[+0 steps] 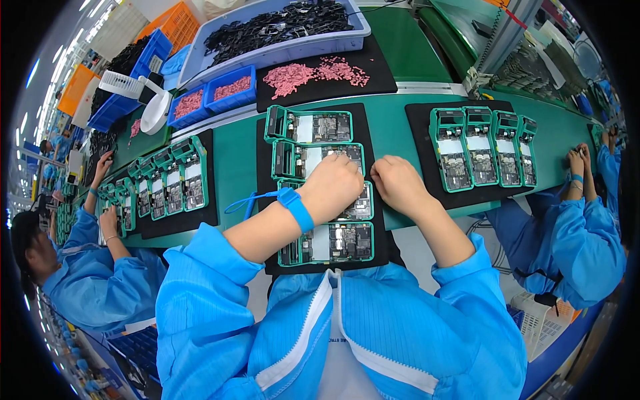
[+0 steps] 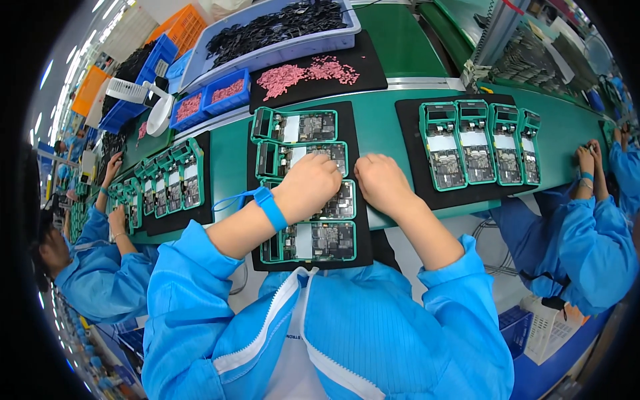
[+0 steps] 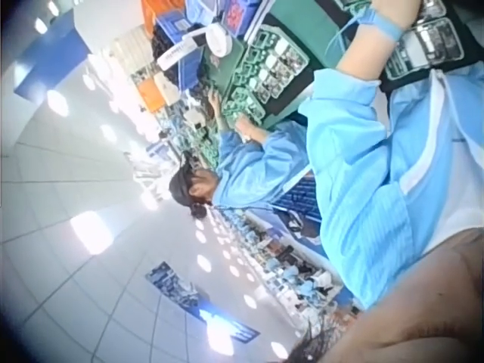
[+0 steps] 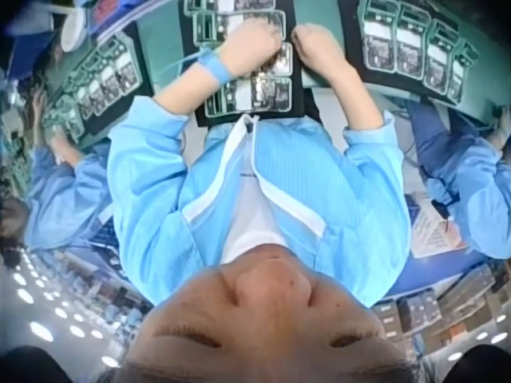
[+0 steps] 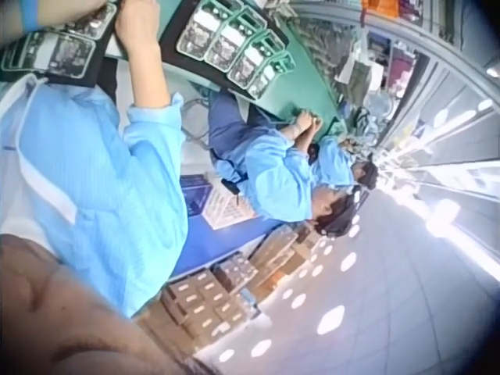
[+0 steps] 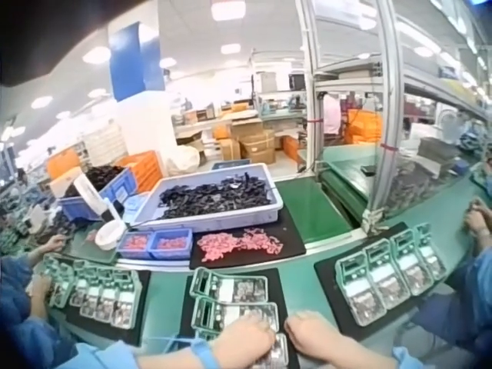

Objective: The person assembles electronic components onto circuit boards by hand, taking components from a component tray and placing them into device housings on a conveyor belt.

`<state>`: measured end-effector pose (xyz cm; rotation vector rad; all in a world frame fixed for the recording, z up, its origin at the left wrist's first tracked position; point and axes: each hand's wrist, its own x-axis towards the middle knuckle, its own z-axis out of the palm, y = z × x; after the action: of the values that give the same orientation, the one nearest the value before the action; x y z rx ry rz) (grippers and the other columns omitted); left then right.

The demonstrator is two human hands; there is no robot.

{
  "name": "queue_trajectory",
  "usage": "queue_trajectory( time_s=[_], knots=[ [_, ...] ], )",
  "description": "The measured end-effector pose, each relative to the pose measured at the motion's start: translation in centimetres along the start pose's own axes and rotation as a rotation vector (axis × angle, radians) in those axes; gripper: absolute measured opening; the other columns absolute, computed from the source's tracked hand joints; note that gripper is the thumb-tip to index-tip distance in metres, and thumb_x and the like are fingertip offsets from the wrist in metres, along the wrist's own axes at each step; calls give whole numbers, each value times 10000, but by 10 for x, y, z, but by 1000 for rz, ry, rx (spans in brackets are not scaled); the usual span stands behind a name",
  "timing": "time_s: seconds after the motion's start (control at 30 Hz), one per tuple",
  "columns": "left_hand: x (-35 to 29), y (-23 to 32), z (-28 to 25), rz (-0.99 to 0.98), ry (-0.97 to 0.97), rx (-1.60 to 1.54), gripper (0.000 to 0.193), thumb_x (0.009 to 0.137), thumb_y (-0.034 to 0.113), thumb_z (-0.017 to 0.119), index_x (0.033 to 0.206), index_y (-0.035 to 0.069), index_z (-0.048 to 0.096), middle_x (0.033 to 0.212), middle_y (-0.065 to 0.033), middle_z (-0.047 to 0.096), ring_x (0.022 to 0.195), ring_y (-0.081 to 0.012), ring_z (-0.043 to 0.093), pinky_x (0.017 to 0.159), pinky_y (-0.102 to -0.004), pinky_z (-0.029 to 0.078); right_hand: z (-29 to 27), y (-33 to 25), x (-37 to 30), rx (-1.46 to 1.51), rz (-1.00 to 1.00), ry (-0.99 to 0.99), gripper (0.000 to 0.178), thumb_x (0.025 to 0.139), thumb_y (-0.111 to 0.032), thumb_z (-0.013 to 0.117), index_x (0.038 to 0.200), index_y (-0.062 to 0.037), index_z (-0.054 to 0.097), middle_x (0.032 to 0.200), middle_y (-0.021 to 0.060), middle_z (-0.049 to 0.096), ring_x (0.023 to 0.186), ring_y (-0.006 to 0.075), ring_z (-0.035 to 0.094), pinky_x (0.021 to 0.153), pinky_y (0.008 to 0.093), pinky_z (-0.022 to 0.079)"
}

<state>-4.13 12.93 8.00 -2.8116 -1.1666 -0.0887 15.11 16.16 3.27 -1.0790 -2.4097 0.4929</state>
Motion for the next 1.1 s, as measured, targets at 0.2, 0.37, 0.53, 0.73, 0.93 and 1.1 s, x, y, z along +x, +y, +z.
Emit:
queue_trajectory(
  time_s=[0.2, 0.37, 0.53, 0.73, 0.93, 1.1],
  knots=[
    [1, 8, -2, -31, 5, 5, 78, 715, 131, 614, 716, 82, 676, 805, -79, 650, 853, -230, 610, 777, -340, 465, -2, 2, 3, -1, -8, 8, 22, 760, -56, 622, 763, -35, 616, 769, 142, 617, 782, 338, 608, 727, 434, 487],
    [-9, 7, 6, -9, 98, -22, 83, 703, 143, 610, 663, 96, 665, 753, -58, 632, 827, -218, 604, 745, -335, 466, -6, -6, -4, 18, -23, 55, 40, 743, -70, 651, 750, -54, 616, 726, 117, 610, 733, 320, 608, 681, 421, 486],
    [-17, 3, 12, 23, 113, -85, 66, 679, 139, 624, 669, 99, 676, 765, -59, 645, 819, -230, 620, 762, -348, 483, -16, -37, -34, 200, -142, 50, 74, 711, -63, 671, 741, -81, 606, 674, 81, 578, 676, 284, 597, 618, 398, 472],
    [-21, -9, 13, -10, 71, -238, 53, 658, 126, 640, 652, 86, 675, 775, -72, 652, 824, -246, 630, 751, -363, 491, 2, -62, -49, 122, -248, -9, 98, 707, -82, 687, 752, -79, 601, 707, 72, 577, 711, 264, 596, 658, 384, 463],
    [-22, -11, 16, 8, 152, -256, 54, 656, 125, 641, 639, 84, 672, 742, -72, 642, 802, -249, 628, 745, -363, 493, -2, -75, -43, -167, -327, -99, 90, 673, -96, 655, 734, -68, 595, 686, 65, 552, 679, 241, 577, 632, 372, 431],
    [-20, -16, 11, 52, 80, -225, 63, 671, 132, 638, 647, 88, 676, 749, -68, 643, 812, -243, 625, 754, -361, 495, -8, -85, -42, -318, -395, -167, 150, 653, -123, 608, 784, -51, 623, 677, 46, 526, 654, 213, 557, 613, 353, 412]
  ],
)
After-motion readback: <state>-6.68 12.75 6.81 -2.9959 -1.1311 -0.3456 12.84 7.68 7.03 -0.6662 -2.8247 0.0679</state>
